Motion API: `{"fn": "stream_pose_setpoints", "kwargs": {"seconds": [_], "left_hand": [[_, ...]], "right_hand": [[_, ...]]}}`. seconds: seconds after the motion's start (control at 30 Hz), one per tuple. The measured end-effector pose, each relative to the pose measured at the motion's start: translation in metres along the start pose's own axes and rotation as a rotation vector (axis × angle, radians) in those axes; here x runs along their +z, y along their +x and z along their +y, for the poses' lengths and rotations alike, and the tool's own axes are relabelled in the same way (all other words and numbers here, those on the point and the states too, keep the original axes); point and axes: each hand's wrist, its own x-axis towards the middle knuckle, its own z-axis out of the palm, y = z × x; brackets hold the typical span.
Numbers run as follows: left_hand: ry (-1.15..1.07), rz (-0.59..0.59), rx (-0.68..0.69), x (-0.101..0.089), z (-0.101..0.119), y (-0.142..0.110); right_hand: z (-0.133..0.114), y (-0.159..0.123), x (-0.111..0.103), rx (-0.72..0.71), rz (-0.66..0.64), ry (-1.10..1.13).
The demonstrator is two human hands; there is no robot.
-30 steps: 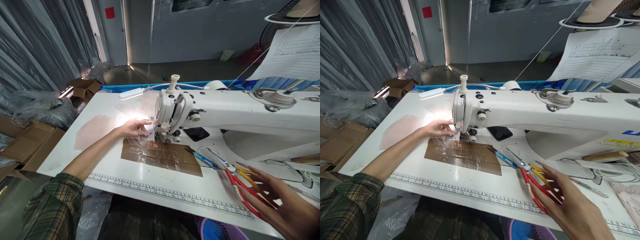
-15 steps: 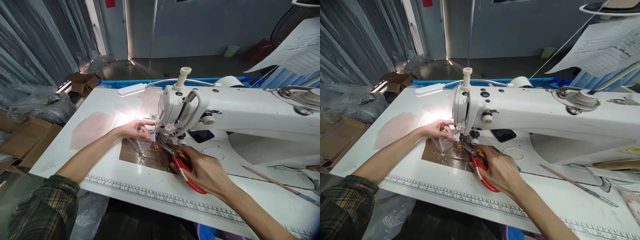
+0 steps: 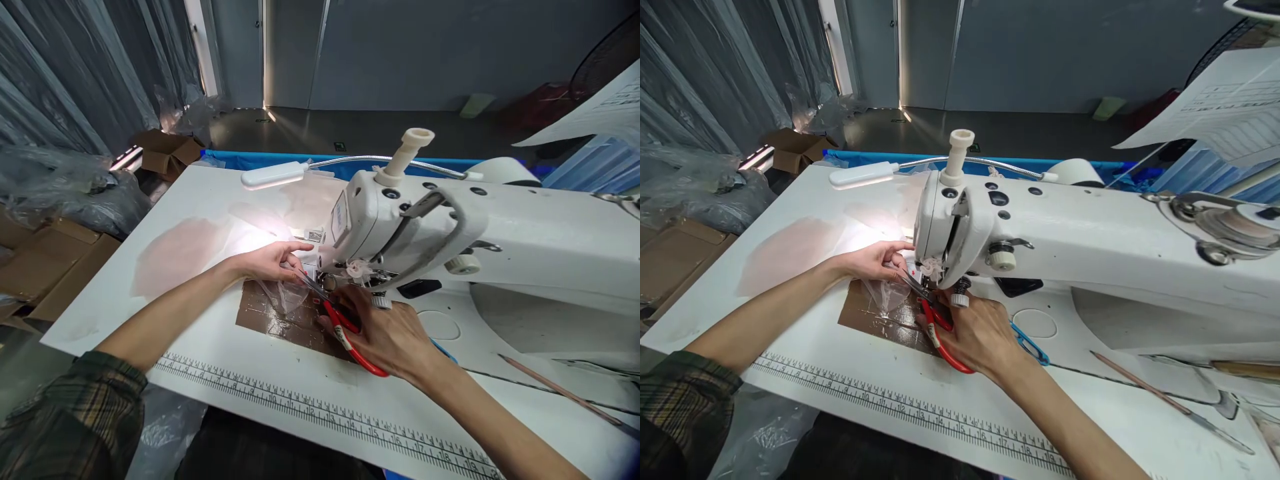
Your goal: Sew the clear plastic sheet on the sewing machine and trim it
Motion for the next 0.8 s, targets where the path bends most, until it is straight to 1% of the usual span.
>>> {"fn": "stream_pose_setpoints", "kwargs": {"seconds": [0.13, 0.37, 0.5, 0.63, 0.73, 0.8], "left_hand": [[-0.004, -0.014, -0.015, 0.000, 0.002, 0.000], [0.031, -0.009, -0.036, 0.000, 0.005, -0.001], [0.065, -0.006, -0.045, 0.002, 0.007, -0.002], [0.104, -0.009, -0.017, -0.001, 0.007, -0.005], [0.155, -0.031, 0.028, -0.005, 0.009, -0.010], [0.207, -0.016, 0.065, -0.008, 0.012, -0.013]], "right_hand": [[-0.002, 0.002, -0.004, -0.024, 0.024, 0.066], [-0.001, 0.002, -0.010, -0.047, -0.007, 0.109], [-0.001, 0.001, -0.008, -0.065, 0.013, 0.239], [-0.001, 0.001, -0.006, -0.041, -0.009, 0.371], [-0.001, 0.000, -0.006, -0.037, -0.027, 0.428], [-0.002, 0.000, -0.007, -0.034, -0.034, 0.456]]}}
